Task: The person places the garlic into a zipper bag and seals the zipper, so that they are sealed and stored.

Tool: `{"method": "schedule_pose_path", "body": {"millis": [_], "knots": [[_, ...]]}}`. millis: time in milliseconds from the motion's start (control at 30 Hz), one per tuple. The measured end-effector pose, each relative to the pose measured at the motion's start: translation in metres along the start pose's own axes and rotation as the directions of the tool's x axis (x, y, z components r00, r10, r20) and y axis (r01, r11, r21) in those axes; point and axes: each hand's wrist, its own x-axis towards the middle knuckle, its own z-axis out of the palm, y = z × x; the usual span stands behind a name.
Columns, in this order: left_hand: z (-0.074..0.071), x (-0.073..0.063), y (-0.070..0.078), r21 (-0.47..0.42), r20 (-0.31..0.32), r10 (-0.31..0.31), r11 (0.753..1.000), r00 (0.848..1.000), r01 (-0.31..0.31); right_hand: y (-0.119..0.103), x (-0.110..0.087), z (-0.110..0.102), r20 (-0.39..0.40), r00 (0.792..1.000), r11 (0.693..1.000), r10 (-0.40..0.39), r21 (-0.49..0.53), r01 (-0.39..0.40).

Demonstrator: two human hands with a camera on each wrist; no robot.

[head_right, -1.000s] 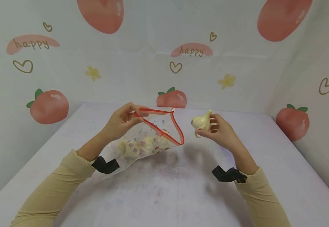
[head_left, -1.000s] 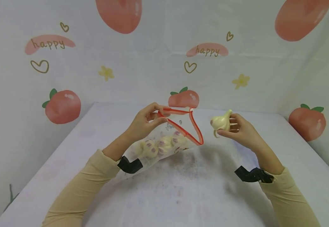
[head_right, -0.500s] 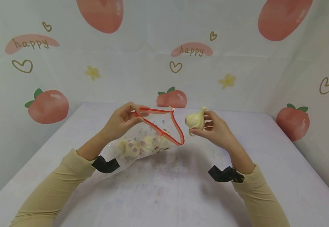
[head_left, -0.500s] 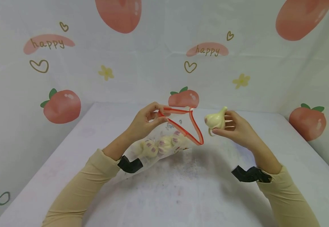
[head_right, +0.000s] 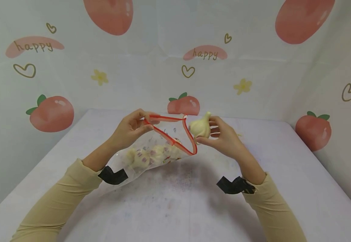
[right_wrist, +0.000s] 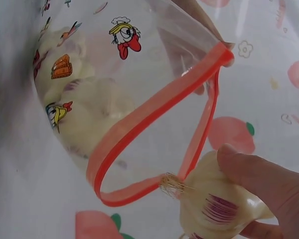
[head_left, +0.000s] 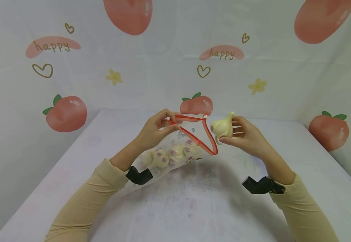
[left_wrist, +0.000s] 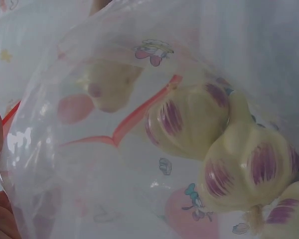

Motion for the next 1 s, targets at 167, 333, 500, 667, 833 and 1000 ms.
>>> {"method": "schedule_pose_path", "body": {"millis": [167,333,500,667,833,1000], "knots": [[0.001,0.0,-0.001,-0.002,-0.002,0.0,1.0,1.0,0.0,-0.005,0.002,0.004,0.003,1.0,1.0,-0.029,0.006,0.029],[0.002,0.001,-0.002,0.01,-0.005,0.002,1.0,1.0,-0.002,-0.007,0.004,0.007,0.015,0.998,0.998,-0.064,0.009,0.063],[0.004,0.002,-0.002,0.021,-0.008,0.01,1.0,1.0,-0.01,-0.008,0.007,0.011,0.029,0.996,0.996,-0.086,0.016,0.086],[0.004,0.004,-0.004,0.025,-0.005,0.017,1.0,1.0,-0.016,-0.009,0.01,0.015,0.052,0.994,0.995,-0.099,0.023,0.098],[0.004,0.005,-0.006,0.023,-0.003,0.016,1.0,1.0,-0.016,-0.009,0.013,0.018,0.07,0.991,0.994,-0.112,0.021,0.111],[0.005,0.005,-0.004,0.026,-0.01,0.013,1.0,1.0,-0.013,-0.008,0.017,0.021,0.079,0.988,0.991,-0.134,0.013,0.134]]}}
